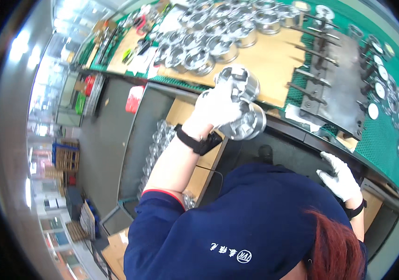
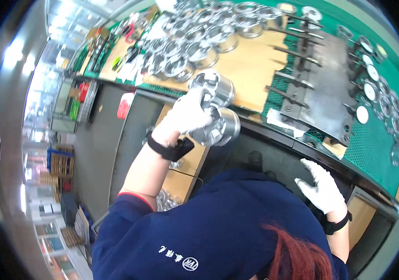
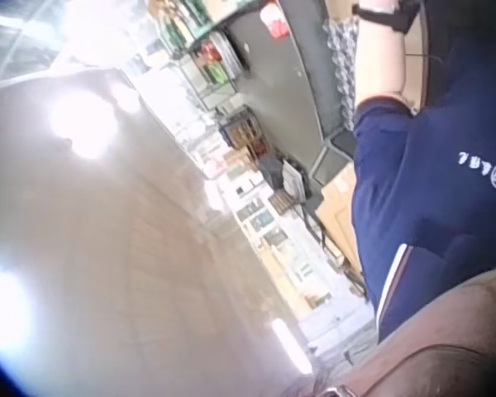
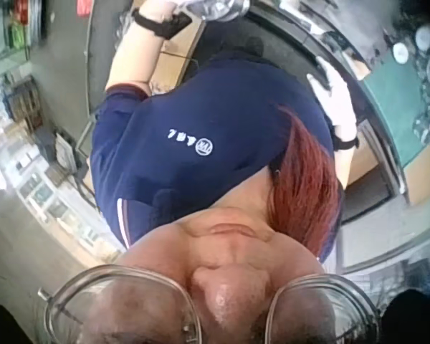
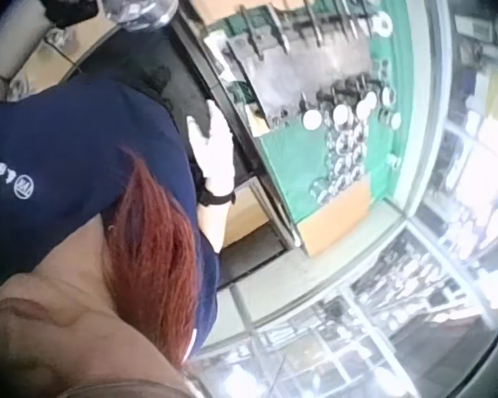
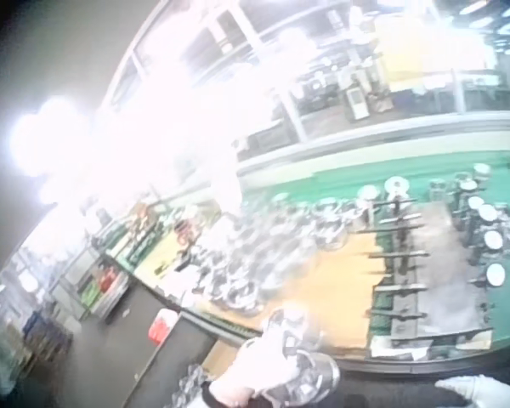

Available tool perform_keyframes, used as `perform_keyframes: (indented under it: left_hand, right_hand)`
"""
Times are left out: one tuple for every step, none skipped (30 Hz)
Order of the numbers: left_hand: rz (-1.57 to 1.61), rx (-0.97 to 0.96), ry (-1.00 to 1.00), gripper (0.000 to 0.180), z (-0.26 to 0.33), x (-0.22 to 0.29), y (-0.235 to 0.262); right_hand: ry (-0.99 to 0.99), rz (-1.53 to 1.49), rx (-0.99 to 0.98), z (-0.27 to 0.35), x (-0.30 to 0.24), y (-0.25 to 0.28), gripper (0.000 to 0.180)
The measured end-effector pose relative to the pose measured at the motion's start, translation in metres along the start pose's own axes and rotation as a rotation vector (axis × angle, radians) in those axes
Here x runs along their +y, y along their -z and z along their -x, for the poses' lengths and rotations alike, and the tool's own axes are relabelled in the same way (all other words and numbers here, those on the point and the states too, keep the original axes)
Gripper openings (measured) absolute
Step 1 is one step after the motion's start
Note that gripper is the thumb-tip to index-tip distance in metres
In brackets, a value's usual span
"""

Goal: The person prepares a workbench by arranging cardboard sheets. They then pick up cylindrical metal parts and place them onto a jig with vertical rods. The person secures the parts on the jig and continues to handle and arrange the metal components on the table.

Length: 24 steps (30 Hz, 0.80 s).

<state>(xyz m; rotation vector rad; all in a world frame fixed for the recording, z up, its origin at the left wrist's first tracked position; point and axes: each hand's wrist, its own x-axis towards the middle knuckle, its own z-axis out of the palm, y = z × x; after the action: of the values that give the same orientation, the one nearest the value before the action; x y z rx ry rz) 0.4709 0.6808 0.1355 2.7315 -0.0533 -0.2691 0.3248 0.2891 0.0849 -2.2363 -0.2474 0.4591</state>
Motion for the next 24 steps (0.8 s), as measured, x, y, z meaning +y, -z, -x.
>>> perform_keyframes:
  left_hand:
    - [-0.171,0.044,-0.185,0.053,-0.022,0.0,-0.004]
    - [-0.168,0.002,-0.188,0.048,-0.046,0.004,-0.006]
    - [-0.123,0.021,-0.237,0.05,-0.064,0.012,-0.006]
    - [-0.068,0.039,-0.285,0.052,-0.08,0.017,-0.007]
    - [-0.138,0.007,-0.309,0.052,-0.101,0.016,-0.014]
    - [-0.142,-0.015,-0.313,0.052,-0.119,0.018,-0.021]
    - [-0.171,-0.024,-0.335,0.049,-0.133,0.021,-0.027]
    - [-0.201,-0.031,-0.35,0.047,-0.144,0.024,-0.033]
    - [-0.231,-0.005,-0.403,0.044,-0.153,0.023,-0.043]
    - [-0.246,0.103,-0.486,0.048,-0.151,0.024,-0.052]
    - [-0.233,0.048,-0.434,0.052,-0.156,0.027,-0.053]
    - [-0.227,-0.009,-0.375,0.056,-0.156,0.029,-0.048]
    - [-0.196,0.044,-0.392,0.059,-0.154,0.029,-0.053]
    - [-0.163,0.099,-0.404,0.061,-0.145,0.028,-0.059]
    - [-0.144,0.17,-0.408,0.063,-0.135,0.026,-0.06]
    - [-0.196,0.256,-0.463,0.063,-0.126,0.027,-0.061]
    - [-0.146,0.32,-0.54,0.062,-0.118,0.027,-0.06]
    - [-0.11,0.393,-0.61,0.061,-0.113,0.02,-0.062]
    - [-0.022,0.394,-0.638,0.059,-0.098,0.024,-0.054]
    - [-0.046,0.395,-0.619,0.058,-0.085,0.024,-0.053]
    - [-0.009,0.4,-0.663,0.058,-0.074,0.023,-0.047]
    - [0.026,0.403,-0.71,0.058,-0.065,0.022,-0.042]
    - [0.172,0.439,-0.747,0.059,-0.062,0.02,-0.039]
    - [0.316,0.49,-0.77,0.06,-0.06,0.024,-0.038]
  right_hand:
    - [-0.028,0.021,0.047,0.008,0.005,0.0,0.057]
    - [-0.051,0.031,0.092,0.012,0.007,0.0,0.057]
    - [-0.09,0.037,0.139,0.016,0.008,0.001,0.057]
    - [-0.131,0.049,0.185,0.023,0.009,0.0,0.057]
    - [-0.178,0.053,0.224,0.031,0.009,0.002,0.056]
    - [-0.22,0.059,0.265,0.039,0.01,0.003,0.056]
    - [-0.275,0.023,0.281,0.045,0.007,0.006,0.058]
    - [-0.3,-0.127,0.316,0.051,0.011,0.006,0.059]
    - [-0.316,-0.149,0.368,0.055,0.019,0.002,0.059]
    - [-0.324,-0.18,0.412,0.056,0.024,-0.004,0.059]
    - [-0.366,-0.201,0.432,0.056,0.025,-0.004,0.058]
    - [-0.375,-0.232,0.432,0.053,0.025,-0.005,0.058]
    - [-0.38,-0.262,0.429,0.05,0.027,-0.005,0.058]
    - [-0.384,-0.29,0.422,0.046,0.026,-0.003,0.058]
    - [-0.365,-0.241,0.378,0.038,0.024,0.003,0.058]
    - [-0.336,-0.227,0.372,0.029,0.024,0.007,0.058]
    - [-0.307,-0.212,0.364,0.02,0.024,0.01,0.058]
    - [-0.262,-0.203,0.35,0.002,0.031,0.008,0.057]
    - [-0.209,-0.146,0.32,-0.011,0.023,0.017,0.057]
    - [-0.162,-0.096,0.281,-0.023,0.021,0.026,0.058]
    - [-0.116,-0.043,0.245,-0.034,0.019,0.033,0.058]
    - [-0.069,0.006,0.21,-0.044,0.015,0.041,0.059]
    - [-0.036,-0.007,0.17,-0.055,0.004,0.051,0.059]
    - [0.001,-0.052,0.089,-0.067,-0.009,0.063,0.063]
